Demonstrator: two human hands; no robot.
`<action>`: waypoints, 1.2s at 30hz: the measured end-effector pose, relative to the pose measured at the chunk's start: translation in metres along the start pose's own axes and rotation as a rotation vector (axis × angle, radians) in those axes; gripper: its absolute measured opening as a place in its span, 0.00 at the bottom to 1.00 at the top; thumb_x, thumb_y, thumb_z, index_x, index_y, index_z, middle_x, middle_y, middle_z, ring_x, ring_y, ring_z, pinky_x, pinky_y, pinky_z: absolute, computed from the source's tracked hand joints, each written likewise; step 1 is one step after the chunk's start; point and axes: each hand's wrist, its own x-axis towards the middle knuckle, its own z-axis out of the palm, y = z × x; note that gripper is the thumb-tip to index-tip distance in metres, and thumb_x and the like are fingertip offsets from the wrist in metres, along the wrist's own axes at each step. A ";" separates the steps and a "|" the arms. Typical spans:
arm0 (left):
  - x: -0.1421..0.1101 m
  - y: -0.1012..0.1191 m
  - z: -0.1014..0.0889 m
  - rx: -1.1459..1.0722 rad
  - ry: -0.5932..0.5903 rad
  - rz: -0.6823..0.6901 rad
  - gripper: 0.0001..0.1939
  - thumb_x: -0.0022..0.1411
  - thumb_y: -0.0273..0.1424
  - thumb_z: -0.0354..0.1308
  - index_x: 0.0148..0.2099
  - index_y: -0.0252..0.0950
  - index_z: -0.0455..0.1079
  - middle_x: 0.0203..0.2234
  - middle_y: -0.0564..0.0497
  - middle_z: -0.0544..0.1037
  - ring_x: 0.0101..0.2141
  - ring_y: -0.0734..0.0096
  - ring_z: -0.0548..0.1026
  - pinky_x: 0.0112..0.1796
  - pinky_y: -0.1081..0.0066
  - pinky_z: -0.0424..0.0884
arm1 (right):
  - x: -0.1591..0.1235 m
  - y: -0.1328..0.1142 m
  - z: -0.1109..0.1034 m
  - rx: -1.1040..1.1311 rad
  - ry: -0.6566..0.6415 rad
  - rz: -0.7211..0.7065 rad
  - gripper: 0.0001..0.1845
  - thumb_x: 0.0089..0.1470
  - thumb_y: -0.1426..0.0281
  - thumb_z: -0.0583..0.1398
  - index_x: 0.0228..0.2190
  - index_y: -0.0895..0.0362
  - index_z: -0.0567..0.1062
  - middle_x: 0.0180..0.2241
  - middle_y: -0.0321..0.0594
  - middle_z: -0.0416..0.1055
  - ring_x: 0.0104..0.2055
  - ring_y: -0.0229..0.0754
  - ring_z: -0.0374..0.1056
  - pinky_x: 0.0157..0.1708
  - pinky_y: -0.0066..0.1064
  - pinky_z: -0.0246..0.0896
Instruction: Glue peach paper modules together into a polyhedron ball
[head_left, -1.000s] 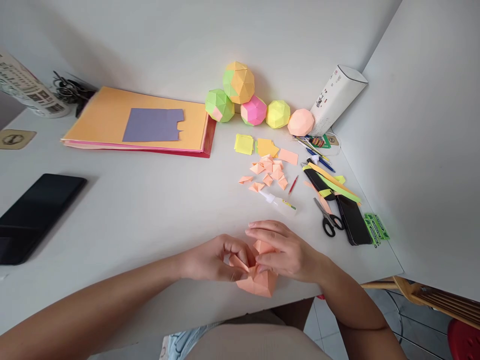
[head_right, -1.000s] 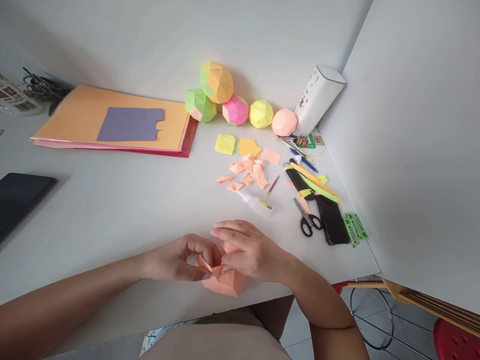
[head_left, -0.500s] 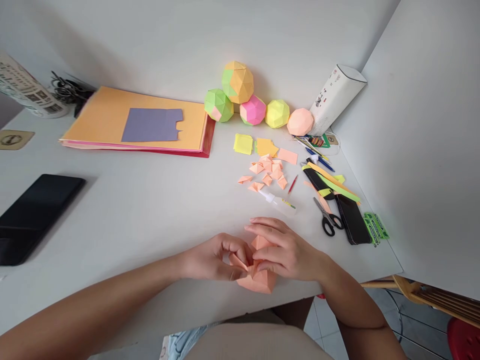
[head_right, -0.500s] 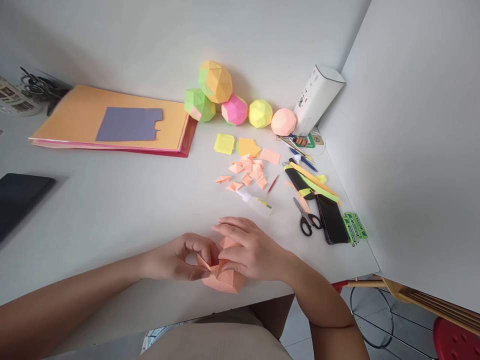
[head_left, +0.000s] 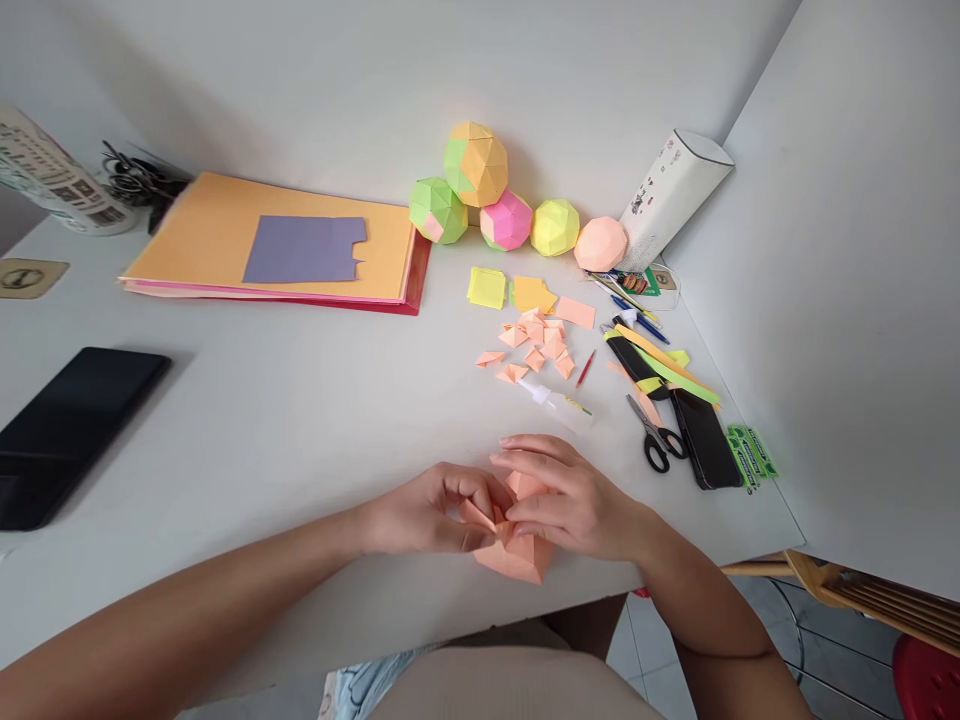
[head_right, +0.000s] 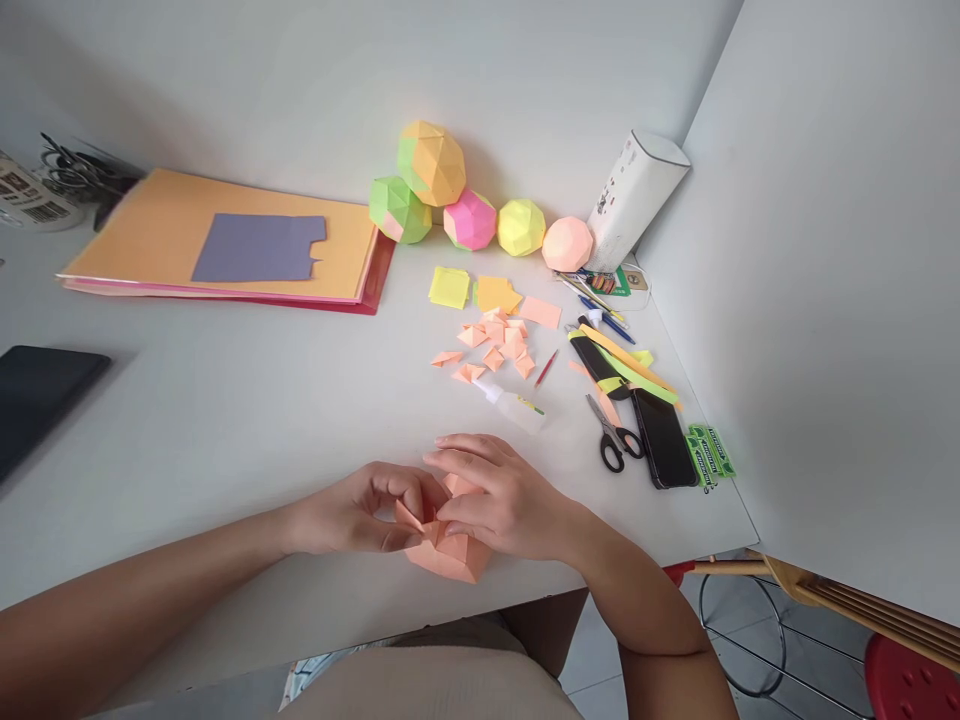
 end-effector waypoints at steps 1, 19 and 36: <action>0.000 0.000 0.000 -0.006 0.001 0.006 0.02 0.51 0.23 0.60 0.30 0.34 0.72 0.33 0.49 0.78 0.34 0.68 0.74 0.34 0.70 0.68 | 0.000 0.000 0.000 0.000 0.006 0.000 0.06 0.55 0.70 0.60 0.29 0.55 0.77 0.50 0.43 0.67 0.58 0.46 0.55 0.53 0.41 0.59; 0.001 -0.003 -0.001 -0.042 0.044 -0.022 0.03 0.50 0.23 0.60 0.26 0.33 0.70 0.32 0.50 0.79 0.32 0.70 0.74 0.34 0.71 0.69 | -0.002 0.004 0.002 -0.078 0.075 -0.096 0.06 0.54 0.76 0.58 0.29 0.54 0.75 0.44 0.38 0.71 0.55 0.42 0.58 0.54 0.39 0.59; 0.001 -0.004 -0.003 -0.036 0.012 0.016 0.04 0.51 0.20 0.60 0.28 0.33 0.72 0.31 0.51 0.78 0.34 0.71 0.73 0.35 0.72 0.68 | -0.001 0.004 0.002 -0.043 0.074 -0.130 0.06 0.54 0.77 0.59 0.27 0.57 0.75 0.38 0.37 0.75 0.53 0.44 0.61 0.52 0.39 0.60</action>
